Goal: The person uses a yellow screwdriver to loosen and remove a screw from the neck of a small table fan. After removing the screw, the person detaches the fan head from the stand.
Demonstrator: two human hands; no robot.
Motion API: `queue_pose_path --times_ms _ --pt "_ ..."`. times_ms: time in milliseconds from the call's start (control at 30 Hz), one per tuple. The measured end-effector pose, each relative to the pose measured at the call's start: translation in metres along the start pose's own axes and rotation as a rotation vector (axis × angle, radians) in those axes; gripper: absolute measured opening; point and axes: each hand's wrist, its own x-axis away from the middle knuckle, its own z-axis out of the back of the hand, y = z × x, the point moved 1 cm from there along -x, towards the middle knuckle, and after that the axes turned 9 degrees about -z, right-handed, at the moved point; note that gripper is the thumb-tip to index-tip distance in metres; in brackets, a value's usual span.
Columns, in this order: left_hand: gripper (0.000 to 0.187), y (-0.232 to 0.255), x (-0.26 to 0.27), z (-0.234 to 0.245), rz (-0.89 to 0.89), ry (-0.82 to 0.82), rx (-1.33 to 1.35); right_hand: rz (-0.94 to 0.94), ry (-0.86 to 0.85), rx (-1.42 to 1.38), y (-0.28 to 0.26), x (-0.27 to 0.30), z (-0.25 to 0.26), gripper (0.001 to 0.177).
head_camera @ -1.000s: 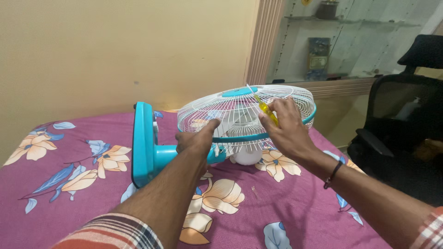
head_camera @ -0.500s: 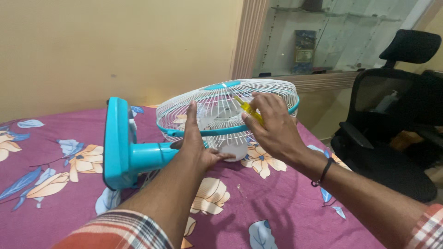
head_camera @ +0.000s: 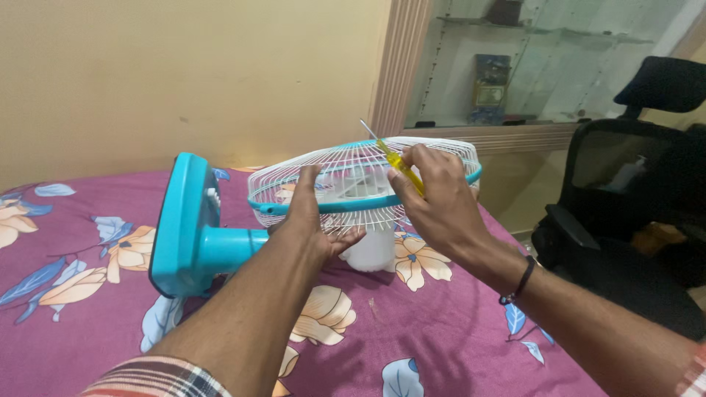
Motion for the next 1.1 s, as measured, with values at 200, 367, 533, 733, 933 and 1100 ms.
queue_pose_path --times_ms 200,367,533,733,933,1100 --pt "0.093 0.008 0.009 -0.002 0.021 -0.06 -0.096 0.116 0.006 -0.055 0.013 -0.003 -0.006 0.034" --pt "0.093 0.018 -0.002 0.0 -0.092 0.009 -0.278 0.109 -0.106 -0.141 0.022 -0.009 -0.004 0.033" --pt "0.092 0.025 -0.004 0.007 -0.185 0.183 -0.137 0.123 -0.124 -0.12 0.019 -0.001 -0.005 0.026" --pt "0.108 0.038 0.0 0.025 -0.281 0.194 -0.406 0.059 -0.152 -0.185 0.009 0.012 -0.013 0.026" --pt "0.097 0.035 -0.01 0.033 -0.295 0.142 -0.402 0.002 -0.082 -0.093 -0.004 0.022 -0.017 0.028" --pt "0.053 0.037 -0.024 0.052 -0.286 0.099 -0.301 -0.087 -0.181 -0.154 -0.025 0.029 -0.028 0.032"
